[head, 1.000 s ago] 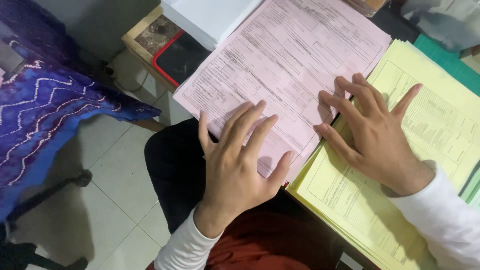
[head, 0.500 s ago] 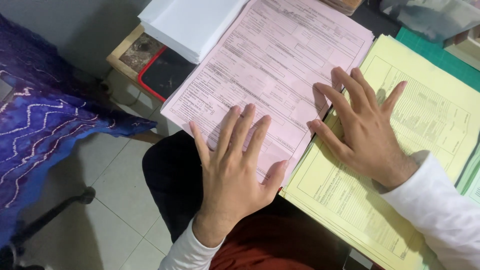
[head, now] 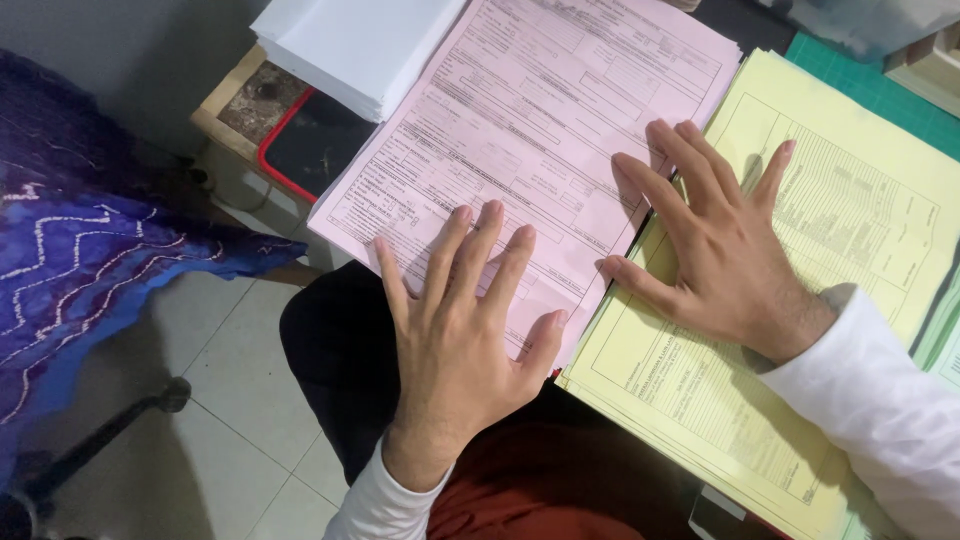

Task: Sorting colored paper forms and inserting them into envelopes at a desk

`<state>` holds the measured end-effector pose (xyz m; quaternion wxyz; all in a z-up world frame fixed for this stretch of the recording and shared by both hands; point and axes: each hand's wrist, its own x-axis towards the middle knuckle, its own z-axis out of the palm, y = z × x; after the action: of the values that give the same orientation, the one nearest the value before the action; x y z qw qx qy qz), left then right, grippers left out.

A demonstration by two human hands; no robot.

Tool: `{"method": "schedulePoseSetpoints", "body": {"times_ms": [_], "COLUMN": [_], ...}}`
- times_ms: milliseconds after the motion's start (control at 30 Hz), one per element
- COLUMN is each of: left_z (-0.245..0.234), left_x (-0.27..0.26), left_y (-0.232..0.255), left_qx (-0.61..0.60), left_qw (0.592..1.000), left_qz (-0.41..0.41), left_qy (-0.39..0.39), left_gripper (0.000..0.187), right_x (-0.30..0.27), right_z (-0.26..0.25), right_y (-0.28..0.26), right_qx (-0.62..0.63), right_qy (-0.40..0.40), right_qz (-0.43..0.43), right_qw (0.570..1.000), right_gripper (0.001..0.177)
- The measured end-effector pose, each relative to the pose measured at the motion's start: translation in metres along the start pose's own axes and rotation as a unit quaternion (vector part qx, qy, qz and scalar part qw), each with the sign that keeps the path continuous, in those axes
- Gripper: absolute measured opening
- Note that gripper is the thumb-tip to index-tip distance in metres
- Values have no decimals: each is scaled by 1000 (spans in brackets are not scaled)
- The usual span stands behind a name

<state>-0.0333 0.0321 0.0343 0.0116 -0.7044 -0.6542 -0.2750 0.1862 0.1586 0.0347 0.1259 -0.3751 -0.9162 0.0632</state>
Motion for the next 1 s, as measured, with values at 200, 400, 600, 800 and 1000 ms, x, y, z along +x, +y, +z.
{"method": "schedulePoseSetpoints", "body": {"times_ms": [200,400,600,800,1000], "left_z": [2,9,7,9,5], "left_x": [-1,-5,-6,-7,-11], "left_y": [-1,-3,-5,-6,-7], "left_qx": [-11,-16,-41,-54,-59], "left_qw": [1000,999,998,995,996], "left_qz": [0,2,9,6,5], "left_qy": [4,29,50,81,62], "left_gripper": [62,61,52,44,68], "right_x": [3,28,68,95,123], "right_z": [-4,-19,-19,-10,-11], "right_y": [1,-11,-47,-32,-27], "right_qx": [-63,-166,45,-28,-104], "right_qy": [11,-56,-164,-205,-240], "right_qz": [-24,-95,-116,-40,-9], "right_qw": [998,980,979,978,965], "right_gripper": [96,89,85,116,132]}}
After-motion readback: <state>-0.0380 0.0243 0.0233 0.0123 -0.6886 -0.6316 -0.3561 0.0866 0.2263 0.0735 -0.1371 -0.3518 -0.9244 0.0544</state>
